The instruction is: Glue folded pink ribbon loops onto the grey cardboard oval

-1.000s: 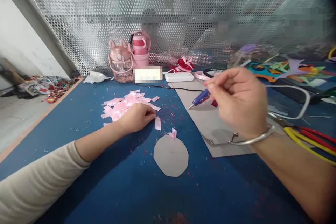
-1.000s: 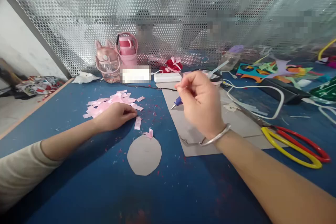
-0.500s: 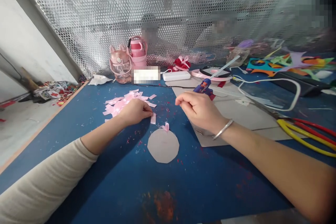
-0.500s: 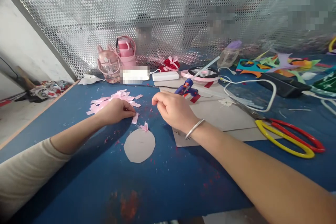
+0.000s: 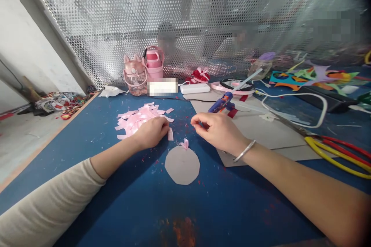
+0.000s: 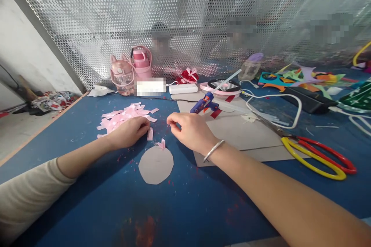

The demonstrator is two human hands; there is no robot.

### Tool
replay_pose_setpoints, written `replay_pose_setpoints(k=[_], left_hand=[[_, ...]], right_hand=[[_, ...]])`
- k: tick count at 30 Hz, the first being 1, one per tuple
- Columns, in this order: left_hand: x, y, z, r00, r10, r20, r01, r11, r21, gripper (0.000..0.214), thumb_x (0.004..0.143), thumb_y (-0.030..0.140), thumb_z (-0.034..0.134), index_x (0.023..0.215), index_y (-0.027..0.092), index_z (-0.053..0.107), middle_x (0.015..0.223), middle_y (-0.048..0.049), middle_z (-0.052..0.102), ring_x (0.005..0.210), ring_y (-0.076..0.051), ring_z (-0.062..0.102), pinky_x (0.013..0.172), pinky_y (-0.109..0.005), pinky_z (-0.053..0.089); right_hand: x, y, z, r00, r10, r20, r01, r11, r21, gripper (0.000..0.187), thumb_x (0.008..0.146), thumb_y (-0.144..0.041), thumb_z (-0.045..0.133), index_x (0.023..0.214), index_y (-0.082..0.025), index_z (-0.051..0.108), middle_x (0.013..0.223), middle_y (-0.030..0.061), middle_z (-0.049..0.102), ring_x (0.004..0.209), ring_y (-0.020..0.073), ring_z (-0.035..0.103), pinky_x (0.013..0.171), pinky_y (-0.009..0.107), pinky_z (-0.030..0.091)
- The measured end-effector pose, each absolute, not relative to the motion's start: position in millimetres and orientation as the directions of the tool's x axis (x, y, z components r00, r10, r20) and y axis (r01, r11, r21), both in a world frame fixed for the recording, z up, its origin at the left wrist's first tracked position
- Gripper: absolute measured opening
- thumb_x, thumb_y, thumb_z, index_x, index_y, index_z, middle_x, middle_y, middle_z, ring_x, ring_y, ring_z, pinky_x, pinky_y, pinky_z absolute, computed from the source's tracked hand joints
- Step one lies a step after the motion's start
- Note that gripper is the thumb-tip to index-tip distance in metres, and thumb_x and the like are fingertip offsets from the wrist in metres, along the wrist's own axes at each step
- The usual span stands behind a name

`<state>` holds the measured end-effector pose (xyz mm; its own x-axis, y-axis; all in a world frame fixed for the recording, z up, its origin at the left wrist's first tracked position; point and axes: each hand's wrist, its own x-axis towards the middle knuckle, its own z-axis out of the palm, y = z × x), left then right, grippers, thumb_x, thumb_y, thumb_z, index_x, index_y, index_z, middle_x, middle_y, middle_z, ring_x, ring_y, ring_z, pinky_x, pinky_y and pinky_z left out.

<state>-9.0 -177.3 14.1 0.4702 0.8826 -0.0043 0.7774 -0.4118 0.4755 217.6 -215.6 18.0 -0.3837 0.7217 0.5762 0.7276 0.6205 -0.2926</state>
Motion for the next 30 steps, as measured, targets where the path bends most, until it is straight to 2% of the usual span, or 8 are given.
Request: replay_pose_setpoints(k=[5,10,15,17,22,24,27,30], left_hand=[[-11.3,-183.9,33.0,0.44,0.898,-0.027,0.619,-0.281,0.733,0.024,0.096,0.026,0.043,0.076,0.017,0.055,0.084,-0.0053,0.067,0.078,-0.015,0.065,0.075,-0.032,0.055],[-2.9,-211.3,61.4,0.477,0.875,-0.089,0.416,-0.136,0.899,0.022,0.093,0.031,0.043,0.079,0.017,0.054,0.087,-0.0061,0.071,0.08,-0.014,0.068,0.077,-0.03,0.056],[2.4,-228.0,68.2,0.458,0.88,-0.124,0.314,-0.03,0.949,0.017,0.087,0.03,0.055,0.077,0.017,0.058,0.078,-0.0018,0.065,0.074,-0.013,0.063,0.072,-0.026,0.052],[3.0,-228.8,66.6,0.442,0.886,-0.144,0.296,0.007,0.955,0.017,0.087,0.027,0.056,0.075,0.016,0.059,0.074,-0.0006,0.064,0.071,-0.012,0.061,0.07,-0.024,0.051],[4.2,-229.6,66.6,0.441,0.877,-0.189,0.266,0.073,0.961,0.021,0.091,0.022,0.055,0.071,0.015,0.059,0.072,-0.0005,0.064,0.068,-0.01,0.06,0.069,-0.023,0.051],[6.5,-232.1,68.1,0.45,0.875,-0.179,0.155,0.12,0.981,0.023,0.093,0.022,0.055,0.072,0.014,0.061,0.074,-0.0016,0.065,0.069,-0.01,0.061,0.07,-0.022,0.053],[12.8,-241.9,68.1,0.363,0.918,-0.16,-0.137,0.223,0.965,0.021,0.097,0.03,0.052,0.091,0.015,0.065,0.08,-0.0039,0.066,0.072,-0.012,0.063,0.069,-0.024,0.055],[18.1,-260.5,61.1,0.238,0.929,-0.284,-0.332,0.353,0.875,0.028,0.101,0.037,0.043,0.115,0.019,0.058,0.082,-0.004,0.066,0.071,-0.014,0.063,0.066,-0.027,0.056]], right_hand=[[219.2,-215.8,17.4,-0.371,0.661,0.652,0.699,0.661,-0.272,0.018,0.088,-0.011,0.048,0.092,-0.021,0.062,0.073,-0.0002,0.073,0.058,0.0133,0.065,0.055,0.026,0.048],[218.5,-221.1,18.2,-0.45,0.482,0.752,0.607,0.783,-0.139,0.036,0.079,-0.003,0.047,0.108,-0.021,0.056,0.1,0.0062,0.071,0.084,0.0163,0.069,0.064,0.027,0.055],[211.9,-234.7,27.0,-0.531,0.129,0.838,0.499,0.846,0.186,0.023,0.079,-0.006,0.063,0.097,-0.019,0.057,0.082,0.0039,0.066,0.074,0.0147,0.063,0.063,0.027,0.055],[209.7,-238.9,30.2,-0.56,0.06,0.827,0.485,0.832,0.268,0.019,0.079,-0.006,0.066,0.091,-0.019,0.059,0.075,0.0019,0.065,0.066,0.0128,0.059,0.059,0.026,0.053],[208.2,-243.0,31.1,-0.611,0.031,0.791,0.467,0.821,0.329,0.013,0.083,-0.005,0.063,0.086,-0.017,0.063,0.069,0.0016,0.066,0.06,0.013,0.056,0.053,0.027,0.048],[208.6,-244.5,31.0,-0.615,0.027,0.788,0.458,0.826,0.329,0.011,0.085,-0.006,0.062,0.087,-0.016,0.064,0.07,0.0027,0.067,0.061,0.0135,0.057,0.054,0.027,0.049],[209.9,-248.4,33.0,-0.61,0.01,0.793,0.465,0.814,0.348,0.01,0.085,-0.007,0.062,0.089,-0.016,0.065,0.074,0.0036,0.069,0.064,0.0132,0.059,0.057,0.027,0.051],[211.3,-252.5,36.3,-0.593,0.003,0.805,0.49,0.795,0.358,0.009,0.085,-0.008,0.064,0.088,-0.016,0.066,0.074,0.0032,0.069,0.065,0.0131,0.059,0.06,0.026,0.053]])
